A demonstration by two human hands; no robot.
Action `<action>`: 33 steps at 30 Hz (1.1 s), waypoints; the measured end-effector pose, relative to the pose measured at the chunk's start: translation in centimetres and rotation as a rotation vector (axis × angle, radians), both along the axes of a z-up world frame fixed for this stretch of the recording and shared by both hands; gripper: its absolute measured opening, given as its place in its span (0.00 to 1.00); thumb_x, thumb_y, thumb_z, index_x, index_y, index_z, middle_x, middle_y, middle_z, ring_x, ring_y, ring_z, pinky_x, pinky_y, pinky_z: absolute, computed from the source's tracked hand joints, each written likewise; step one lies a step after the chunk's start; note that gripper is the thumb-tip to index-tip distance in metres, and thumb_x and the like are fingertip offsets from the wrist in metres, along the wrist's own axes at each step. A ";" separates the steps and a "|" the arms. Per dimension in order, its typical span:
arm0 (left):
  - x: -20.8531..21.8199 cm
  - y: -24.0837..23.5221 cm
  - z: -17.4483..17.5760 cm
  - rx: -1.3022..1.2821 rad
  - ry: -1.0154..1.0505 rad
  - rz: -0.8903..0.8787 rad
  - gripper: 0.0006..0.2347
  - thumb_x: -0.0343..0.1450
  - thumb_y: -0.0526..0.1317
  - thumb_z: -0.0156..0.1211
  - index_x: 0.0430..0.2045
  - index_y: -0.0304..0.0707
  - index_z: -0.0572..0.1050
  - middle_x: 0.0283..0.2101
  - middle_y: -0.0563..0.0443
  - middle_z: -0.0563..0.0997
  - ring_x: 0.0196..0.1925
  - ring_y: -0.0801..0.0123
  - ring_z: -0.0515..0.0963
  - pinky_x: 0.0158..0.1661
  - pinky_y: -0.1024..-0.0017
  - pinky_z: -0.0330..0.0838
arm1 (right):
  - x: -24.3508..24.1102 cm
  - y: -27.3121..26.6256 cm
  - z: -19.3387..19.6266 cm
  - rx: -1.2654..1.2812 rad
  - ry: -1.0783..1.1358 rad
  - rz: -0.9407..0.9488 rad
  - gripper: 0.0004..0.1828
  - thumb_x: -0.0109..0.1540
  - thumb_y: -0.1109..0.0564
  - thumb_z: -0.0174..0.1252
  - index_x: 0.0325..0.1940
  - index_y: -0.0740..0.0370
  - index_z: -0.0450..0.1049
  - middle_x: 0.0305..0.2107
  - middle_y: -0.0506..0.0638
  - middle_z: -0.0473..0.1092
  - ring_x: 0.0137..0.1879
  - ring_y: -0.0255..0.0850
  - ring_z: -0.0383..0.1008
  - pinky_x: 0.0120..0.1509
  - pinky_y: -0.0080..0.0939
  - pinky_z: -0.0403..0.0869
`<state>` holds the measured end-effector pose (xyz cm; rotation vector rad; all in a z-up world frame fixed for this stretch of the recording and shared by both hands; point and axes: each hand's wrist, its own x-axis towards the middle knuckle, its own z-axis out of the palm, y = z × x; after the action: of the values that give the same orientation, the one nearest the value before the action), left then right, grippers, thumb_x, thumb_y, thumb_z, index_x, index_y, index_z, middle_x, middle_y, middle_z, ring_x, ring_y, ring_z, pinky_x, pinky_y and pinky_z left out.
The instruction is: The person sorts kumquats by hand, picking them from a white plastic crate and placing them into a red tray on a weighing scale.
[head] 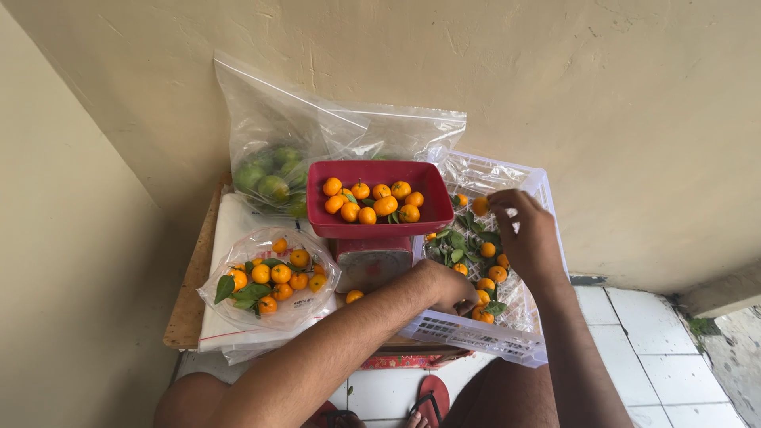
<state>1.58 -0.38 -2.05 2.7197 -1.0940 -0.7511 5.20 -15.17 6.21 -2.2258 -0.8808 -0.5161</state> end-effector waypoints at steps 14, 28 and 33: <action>1.6 -0.4 -2.3 -0.025 0.040 -0.028 0.08 0.70 0.44 0.67 0.41 0.60 0.81 0.53 0.55 0.83 0.60 0.60 0.80 0.60 0.61 0.75 | -2.7 5.4 6.6 -0.248 -0.021 0.226 0.07 0.65 0.65 0.58 0.46 0.62 0.79 0.41 0.59 0.78 0.57 0.59 0.77 0.60 0.57 0.74; 0.4 0.4 1.1 -0.106 -0.083 0.082 0.12 0.64 0.44 0.71 0.39 0.48 0.82 0.48 0.47 0.84 0.53 0.55 0.84 0.52 0.59 0.80 | -4.2 -6.0 -1.8 -0.116 0.328 -0.001 0.10 0.64 0.66 0.57 0.47 0.65 0.82 0.41 0.61 0.81 0.53 0.59 0.81 0.56 0.60 0.80; -5.5 3.8 11.8 -0.300 -0.150 0.211 0.13 0.70 0.39 0.65 0.48 0.36 0.77 0.55 0.40 0.74 0.58 0.44 0.79 0.56 0.51 0.77 | -3.8 -6.2 -2.4 0.016 0.352 -0.059 0.09 0.65 0.63 0.59 0.47 0.60 0.82 0.42 0.54 0.81 0.54 0.53 0.81 0.55 0.58 0.80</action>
<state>-3.94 3.40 9.77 2.6075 -0.8466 -0.3275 1.36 -21.42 3.85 -2.2405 -0.6261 -0.1479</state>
